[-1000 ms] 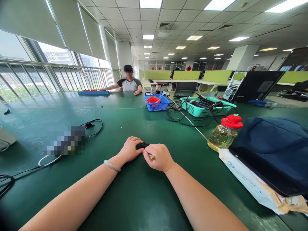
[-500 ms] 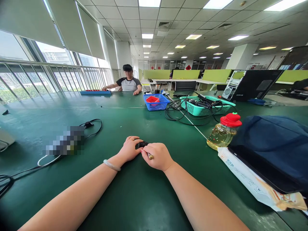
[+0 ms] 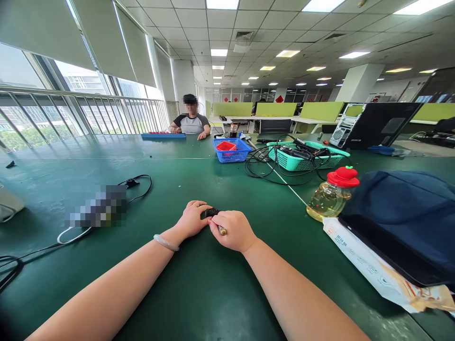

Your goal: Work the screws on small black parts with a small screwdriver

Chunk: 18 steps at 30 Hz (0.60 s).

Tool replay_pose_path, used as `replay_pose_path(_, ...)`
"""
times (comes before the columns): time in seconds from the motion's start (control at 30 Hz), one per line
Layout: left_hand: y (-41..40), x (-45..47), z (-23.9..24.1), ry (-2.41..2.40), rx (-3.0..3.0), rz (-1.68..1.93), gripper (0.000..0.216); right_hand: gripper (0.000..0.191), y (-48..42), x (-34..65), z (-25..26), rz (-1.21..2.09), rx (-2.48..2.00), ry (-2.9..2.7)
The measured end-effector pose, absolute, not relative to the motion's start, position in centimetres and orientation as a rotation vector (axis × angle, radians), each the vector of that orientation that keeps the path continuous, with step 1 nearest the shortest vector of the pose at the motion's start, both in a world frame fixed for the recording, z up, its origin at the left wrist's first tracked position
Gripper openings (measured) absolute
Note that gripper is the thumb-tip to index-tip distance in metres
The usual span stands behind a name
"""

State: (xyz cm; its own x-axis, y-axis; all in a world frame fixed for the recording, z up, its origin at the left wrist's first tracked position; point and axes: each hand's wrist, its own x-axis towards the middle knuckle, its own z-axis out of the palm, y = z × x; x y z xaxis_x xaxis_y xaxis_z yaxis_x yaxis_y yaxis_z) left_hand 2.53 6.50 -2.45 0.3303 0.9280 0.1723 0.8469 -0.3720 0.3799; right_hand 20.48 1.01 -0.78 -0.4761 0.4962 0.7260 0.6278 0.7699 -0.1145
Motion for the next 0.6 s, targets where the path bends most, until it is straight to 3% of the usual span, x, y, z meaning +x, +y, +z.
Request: replay_pose_path(0.6,6.64,2.54,-2.54,1.601,2.366,0.548,0.040,0.035,1.07,20.57,-0.79,-0.252,-0.885,-2.165)
